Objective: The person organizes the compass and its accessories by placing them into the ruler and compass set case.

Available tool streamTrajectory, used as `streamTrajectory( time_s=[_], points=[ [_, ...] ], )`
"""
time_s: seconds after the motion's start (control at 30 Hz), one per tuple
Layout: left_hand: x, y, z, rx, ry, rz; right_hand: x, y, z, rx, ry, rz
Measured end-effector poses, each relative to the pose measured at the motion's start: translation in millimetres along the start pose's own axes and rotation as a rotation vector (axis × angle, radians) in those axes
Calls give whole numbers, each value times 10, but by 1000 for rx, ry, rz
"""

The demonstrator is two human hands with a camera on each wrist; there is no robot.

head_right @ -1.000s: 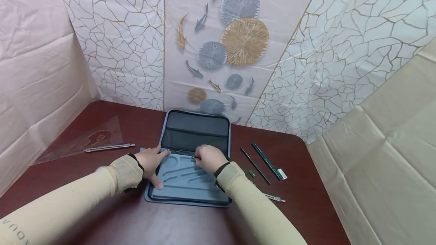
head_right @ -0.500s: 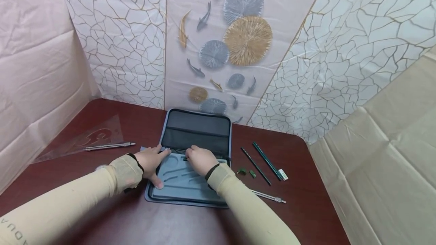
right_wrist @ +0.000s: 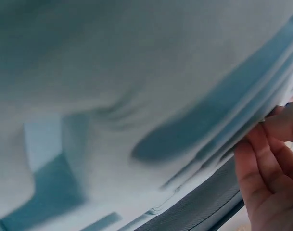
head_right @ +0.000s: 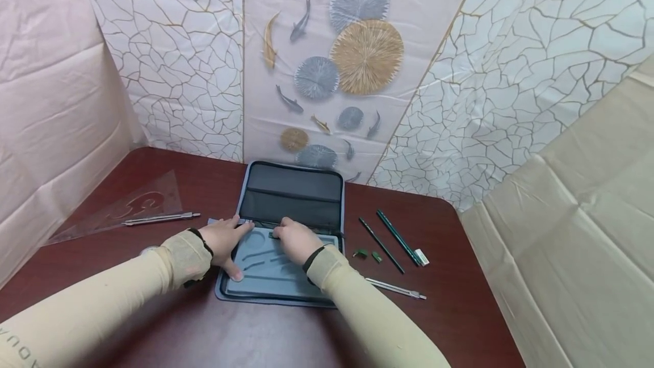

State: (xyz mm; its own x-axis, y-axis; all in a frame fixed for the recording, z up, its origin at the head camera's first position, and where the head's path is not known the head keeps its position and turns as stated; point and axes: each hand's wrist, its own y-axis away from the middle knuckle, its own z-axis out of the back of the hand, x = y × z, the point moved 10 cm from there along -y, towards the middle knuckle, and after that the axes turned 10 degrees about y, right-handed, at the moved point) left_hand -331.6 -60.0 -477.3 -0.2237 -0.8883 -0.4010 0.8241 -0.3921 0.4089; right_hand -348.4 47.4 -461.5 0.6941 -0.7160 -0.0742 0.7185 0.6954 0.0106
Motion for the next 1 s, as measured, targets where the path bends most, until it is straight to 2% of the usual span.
streamTrajectory(
  time_s=[0.13, 0.33, 0.43, 0.53, 0.63, 0.77, 0.9, 1.0],
  points=[
    [-22, 10, -2, 2, -3, -6, 7, 49, -43, 47, 6, 3],
    [-39, -1, -11, 5, -14, -5, 8, 145, -65, 36, 65, 16],
    [-35, -9, -14, 4, -13, 7, -20, 200, -41, 16, 43, 18],
    [-34, -10, -19, 14, -10, 20, -141, 275, 27, -16, -25, -9],
    [-29, -8, -7, 19, -9, 24, -400, 385, 118, -61, -86, -87],
    [-29, -11, 10, 20, -19, 26, -894, 657, 178, -100, -139, -239],
    [-19, -9, 14, 22, -17, 33, -1354, 1011, 146, -112, -174, -361],
    [-15, 5, 17, 25, -16, 36, -1611, 1243, 79, -100, -155, -418]
  ],
)
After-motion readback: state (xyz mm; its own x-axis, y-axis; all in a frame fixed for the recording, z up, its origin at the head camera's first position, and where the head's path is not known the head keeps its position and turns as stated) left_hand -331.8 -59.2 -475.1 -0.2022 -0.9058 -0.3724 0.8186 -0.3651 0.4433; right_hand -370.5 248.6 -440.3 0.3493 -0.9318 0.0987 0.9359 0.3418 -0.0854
